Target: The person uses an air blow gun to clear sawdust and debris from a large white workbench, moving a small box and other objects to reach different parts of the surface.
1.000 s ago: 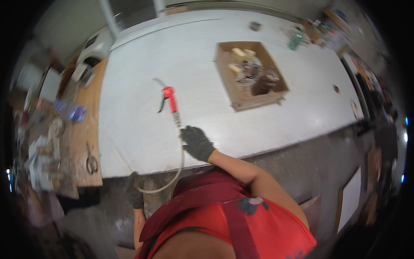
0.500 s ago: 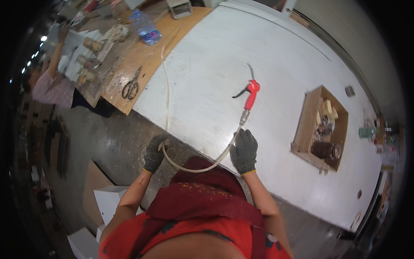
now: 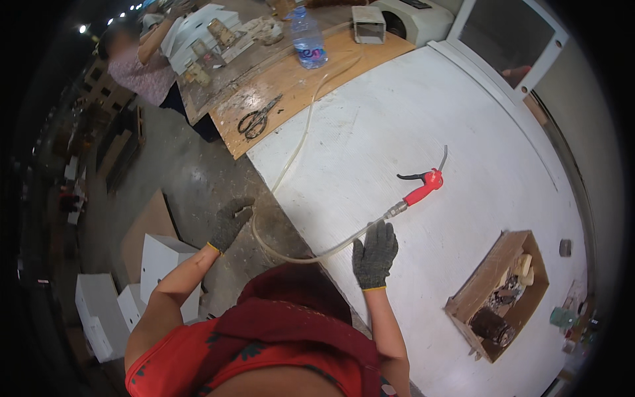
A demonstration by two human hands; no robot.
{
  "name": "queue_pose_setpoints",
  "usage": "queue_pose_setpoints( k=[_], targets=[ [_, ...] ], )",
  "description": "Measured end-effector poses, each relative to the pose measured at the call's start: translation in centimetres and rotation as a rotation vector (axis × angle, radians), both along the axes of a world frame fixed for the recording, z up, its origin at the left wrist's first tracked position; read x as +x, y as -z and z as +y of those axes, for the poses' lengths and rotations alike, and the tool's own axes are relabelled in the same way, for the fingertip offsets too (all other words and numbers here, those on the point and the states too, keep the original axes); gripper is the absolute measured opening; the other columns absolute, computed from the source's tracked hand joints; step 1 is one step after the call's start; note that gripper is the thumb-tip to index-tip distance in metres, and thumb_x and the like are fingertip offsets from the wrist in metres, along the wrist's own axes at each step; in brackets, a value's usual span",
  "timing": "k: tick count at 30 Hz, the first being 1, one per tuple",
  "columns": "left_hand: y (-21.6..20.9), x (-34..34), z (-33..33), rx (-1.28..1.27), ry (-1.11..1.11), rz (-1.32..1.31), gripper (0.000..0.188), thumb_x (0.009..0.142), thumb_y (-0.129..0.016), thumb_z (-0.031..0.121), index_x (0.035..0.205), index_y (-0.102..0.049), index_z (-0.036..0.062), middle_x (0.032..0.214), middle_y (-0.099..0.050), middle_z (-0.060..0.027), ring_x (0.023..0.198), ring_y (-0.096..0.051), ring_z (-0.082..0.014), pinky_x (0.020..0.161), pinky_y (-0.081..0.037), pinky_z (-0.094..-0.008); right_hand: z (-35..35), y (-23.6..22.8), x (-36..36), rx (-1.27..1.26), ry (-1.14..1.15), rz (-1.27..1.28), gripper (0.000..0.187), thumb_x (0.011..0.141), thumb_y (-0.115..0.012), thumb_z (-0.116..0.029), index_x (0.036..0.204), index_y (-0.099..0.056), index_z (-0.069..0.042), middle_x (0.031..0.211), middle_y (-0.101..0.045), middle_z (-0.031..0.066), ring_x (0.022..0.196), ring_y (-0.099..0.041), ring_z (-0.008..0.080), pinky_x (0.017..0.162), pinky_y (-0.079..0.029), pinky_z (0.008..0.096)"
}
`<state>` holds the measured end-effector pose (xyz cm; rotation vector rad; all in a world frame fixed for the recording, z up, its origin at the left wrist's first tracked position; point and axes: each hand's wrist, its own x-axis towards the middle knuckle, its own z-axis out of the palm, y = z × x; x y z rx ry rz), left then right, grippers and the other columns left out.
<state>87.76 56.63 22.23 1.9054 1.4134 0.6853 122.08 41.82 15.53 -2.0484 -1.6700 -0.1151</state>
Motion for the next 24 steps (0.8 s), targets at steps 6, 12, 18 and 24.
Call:
queue_pose_setpoints(
  k=[6, 12, 18, 24],
  targets=[
    [1.3, -0.4, 3.1, -0.067, -0.082, -0.156, 0.027, 0.087, -0.062, 0.008, 0.114, -0.064, 0.0057, 0.110, -0.065, -0.0078, 0.095, -0.060, -0.0143, 0.083, -0.048, -0.0278, 7.8, 1.3, 1.3, 0.096, -0.005, -0.110, 0.050, 0.082, -0.063, -0.028, 0.122, -0.053, -0.001, 0.131, -0.050, 0.0186, 0.125, -0.042, 0.0381, 0.099, -0.033, 0.0525],
    [3.0, -3.5, 9.1, -0.116, -0.089, -0.460, 0.022, 0.085, -0.063, 0.003, 0.107, -0.066, 0.0045, 0.100, -0.066, -0.0048, 0.086, -0.060, -0.0118, 0.074, -0.049, -0.0267, 16.6, 1.5, 2.6, 0.174, 0.005, -0.137, 0.043, 0.077, -0.067, -0.021, 0.114, -0.058, -0.003, 0.122, -0.057, 0.0176, 0.119, -0.048, 0.0365, 0.096, -0.037, 0.0497],
    [3.9, -8.6, 15.5, -0.295, -0.005, -0.566, 0.012, 0.082, -0.063, 0.004, 0.093, -0.067, 0.0017, 0.088, -0.064, -0.0051, 0.079, -0.058, -0.0127, 0.070, -0.047, -0.0287, 20.6, 1.4, 1.7, 0.096, 0.085, -0.122, 0.043, 0.079, -0.067, -0.022, 0.116, -0.058, -0.003, 0.122, -0.057, 0.0180, 0.119, -0.048, 0.0361, 0.097, -0.037, 0.0492],
    [5.9, -10.6, 21.3, -0.271, -0.091, -0.548, 0.016, 0.081, -0.067, 0.008, 0.095, -0.068, 0.0029, 0.097, -0.068, -0.0110, 0.085, -0.061, -0.0147, 0.079, -0.049, -0.0303, 21.6, 2.2, 1.0, 0.123, 0.091, -0.088, 0.039, 0.084, -0.063, -0.019, 0.119, -0.056, -0.001, 0.126, -0.054, 0.0178, 0.120, -0.047, 0.0355, 0.099, -0.037, 0.0472]
  ],
)
